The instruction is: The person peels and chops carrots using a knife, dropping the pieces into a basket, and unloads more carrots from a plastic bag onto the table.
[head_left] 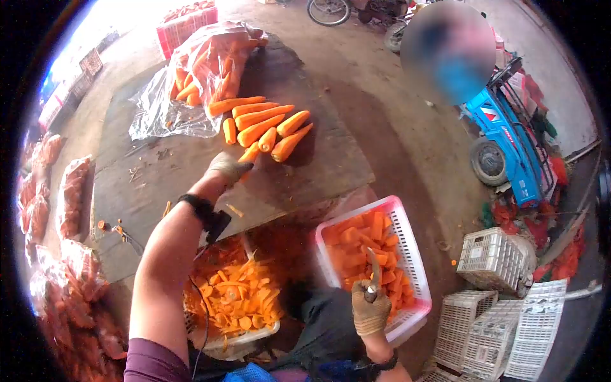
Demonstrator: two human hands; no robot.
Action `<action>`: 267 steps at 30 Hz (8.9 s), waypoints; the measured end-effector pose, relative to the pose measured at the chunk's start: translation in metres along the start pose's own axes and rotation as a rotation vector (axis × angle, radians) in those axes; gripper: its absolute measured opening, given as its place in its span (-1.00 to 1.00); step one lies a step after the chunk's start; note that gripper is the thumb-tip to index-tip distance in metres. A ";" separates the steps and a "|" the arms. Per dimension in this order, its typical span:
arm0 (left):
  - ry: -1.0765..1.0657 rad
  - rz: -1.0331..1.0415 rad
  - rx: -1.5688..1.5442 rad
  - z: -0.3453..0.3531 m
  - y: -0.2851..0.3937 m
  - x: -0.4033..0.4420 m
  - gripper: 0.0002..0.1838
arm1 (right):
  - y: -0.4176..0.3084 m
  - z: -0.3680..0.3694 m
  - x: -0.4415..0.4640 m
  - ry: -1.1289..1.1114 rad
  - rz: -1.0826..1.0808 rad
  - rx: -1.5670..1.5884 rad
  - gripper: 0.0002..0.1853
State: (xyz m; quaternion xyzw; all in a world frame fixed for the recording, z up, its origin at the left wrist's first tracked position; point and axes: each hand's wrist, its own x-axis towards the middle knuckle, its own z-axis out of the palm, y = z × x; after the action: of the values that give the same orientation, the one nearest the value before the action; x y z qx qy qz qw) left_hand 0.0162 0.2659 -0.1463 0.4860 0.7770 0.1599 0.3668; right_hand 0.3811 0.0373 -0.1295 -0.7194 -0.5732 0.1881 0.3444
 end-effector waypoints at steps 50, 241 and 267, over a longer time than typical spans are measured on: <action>-0.106 0.076 -0.687 0.057 -0.175 -0.447 -0.64 | -0.081 0.060 -0.200 -0.855 -0.379 -0.222 -0.75; 0.251 0.234 -0.069 0.086 0.077 0.054 -0.68 | 0.012 -0.031 -0.016 -0.069 0.342 1.199 -0.81; -0.079 -0.050 -0.479 0.033 -0.155 -0.483 -0.69 | -0.079 0.019 -0.185 -0.694 -0.329 0.031 -0.72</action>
State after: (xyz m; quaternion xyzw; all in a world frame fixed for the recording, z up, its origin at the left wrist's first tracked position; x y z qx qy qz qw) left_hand 0.0658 -0.2332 -0.0619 0.3716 0.7137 0.3112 0.5057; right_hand 0.2633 -0.1252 -0.1092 -0.5061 -0.7605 0.3714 0.1662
